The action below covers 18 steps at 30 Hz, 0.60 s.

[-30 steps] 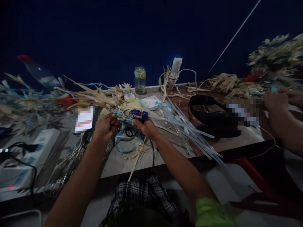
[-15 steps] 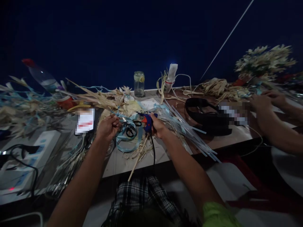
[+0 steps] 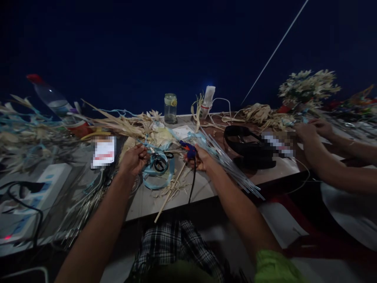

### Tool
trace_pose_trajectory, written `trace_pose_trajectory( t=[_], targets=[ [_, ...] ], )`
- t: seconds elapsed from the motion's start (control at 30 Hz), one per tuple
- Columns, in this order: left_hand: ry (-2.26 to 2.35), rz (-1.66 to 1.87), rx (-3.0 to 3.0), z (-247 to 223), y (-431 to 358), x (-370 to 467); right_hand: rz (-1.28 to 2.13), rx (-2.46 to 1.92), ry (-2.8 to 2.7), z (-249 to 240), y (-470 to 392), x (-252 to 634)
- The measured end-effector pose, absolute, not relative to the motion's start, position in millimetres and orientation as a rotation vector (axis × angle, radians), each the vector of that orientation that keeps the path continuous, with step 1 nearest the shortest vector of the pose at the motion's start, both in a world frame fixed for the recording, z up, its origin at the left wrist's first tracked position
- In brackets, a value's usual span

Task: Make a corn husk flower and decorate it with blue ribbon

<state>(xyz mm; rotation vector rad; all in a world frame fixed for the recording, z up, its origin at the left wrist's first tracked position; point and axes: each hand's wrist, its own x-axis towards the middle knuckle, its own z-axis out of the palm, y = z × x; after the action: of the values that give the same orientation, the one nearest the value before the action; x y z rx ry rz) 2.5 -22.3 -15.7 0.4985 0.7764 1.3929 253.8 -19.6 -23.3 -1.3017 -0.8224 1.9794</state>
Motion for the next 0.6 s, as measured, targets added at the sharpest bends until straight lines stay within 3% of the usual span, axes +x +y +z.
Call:
trace_pose_trajectory(
  t=[0.23, 0.33, 0.43, 0.5, 0.6],
  targets=[
    [0.799, 1.379, 0.507, -14.4, -23.0, 3.4, 1.973, -1.543, -0.799, -23.0, -16.3, 257.3],
    [0.803, 1.381, 0.504, -13.7, -23.7, 3.0, 1.861, -1.775, -1.113, -15.5, -20.2, 260.0],
    [0.8, 1.379, 0.505, -12.5, -24.6, 3.5, 1.517, -2.048, -1.644, 2.2, -26.9, 262.7],
    [0.793, 1.368, 0.513, -11.4, -25.0, 4.7, 1.212, -1.905, -1.854, 16.1, -29.6, 256.1],
    [0.789, 1.358, 0.514, -10.8, -24.9, 6.1, 1.188, -1.478, -1.769, 25.6, -25.4, 225.0]
  ],
)
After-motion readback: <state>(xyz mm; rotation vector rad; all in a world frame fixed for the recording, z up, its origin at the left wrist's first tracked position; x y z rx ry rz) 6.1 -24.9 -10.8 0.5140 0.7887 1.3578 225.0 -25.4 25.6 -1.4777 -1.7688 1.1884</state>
